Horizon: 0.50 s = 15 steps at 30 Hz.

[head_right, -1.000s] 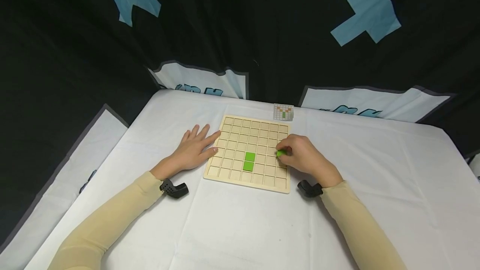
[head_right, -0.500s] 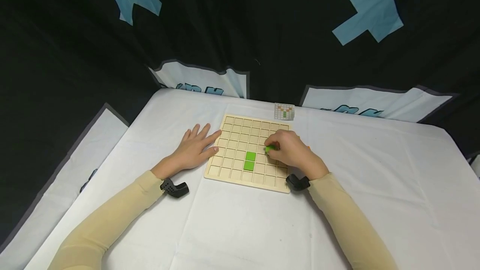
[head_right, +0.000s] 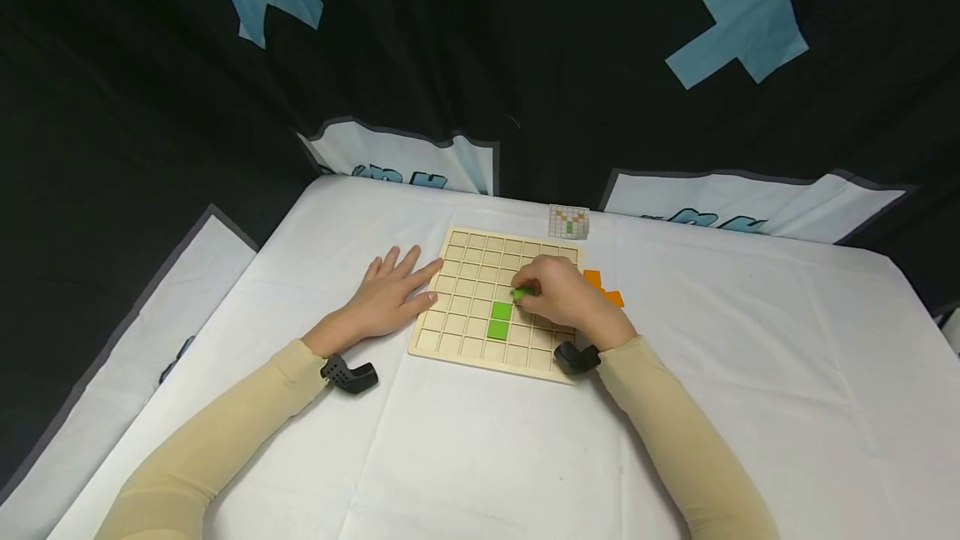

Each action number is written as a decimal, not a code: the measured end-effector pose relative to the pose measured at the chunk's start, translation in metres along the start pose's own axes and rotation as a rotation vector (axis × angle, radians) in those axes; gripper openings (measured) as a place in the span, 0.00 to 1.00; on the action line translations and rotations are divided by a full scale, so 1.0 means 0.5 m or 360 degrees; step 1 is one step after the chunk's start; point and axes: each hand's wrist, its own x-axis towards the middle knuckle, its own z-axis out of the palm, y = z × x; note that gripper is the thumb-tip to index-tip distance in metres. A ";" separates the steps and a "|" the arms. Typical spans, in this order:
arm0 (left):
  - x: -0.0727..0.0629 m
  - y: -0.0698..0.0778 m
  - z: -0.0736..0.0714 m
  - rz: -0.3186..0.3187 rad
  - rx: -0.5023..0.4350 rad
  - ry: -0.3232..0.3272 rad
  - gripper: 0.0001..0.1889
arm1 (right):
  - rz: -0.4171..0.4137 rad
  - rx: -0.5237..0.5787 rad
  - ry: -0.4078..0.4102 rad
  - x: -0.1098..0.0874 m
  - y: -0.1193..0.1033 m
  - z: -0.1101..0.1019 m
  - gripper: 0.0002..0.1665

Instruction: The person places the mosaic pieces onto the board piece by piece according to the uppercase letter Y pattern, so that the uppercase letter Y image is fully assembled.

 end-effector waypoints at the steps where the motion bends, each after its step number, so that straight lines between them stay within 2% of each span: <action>1: 0.000 0.000 0.000 0.0000 -0.0003 -0.0001 0.34 | -0.0009 0.0002 0.0000 0.002 -0.001 0.001 0.12; 15: 0.006 -0.005 0.005 0.0005 0.0008 0.0005 0.34 | -0.0059 0.0016 -0.0031 0.029 -0.009 0.017 0.11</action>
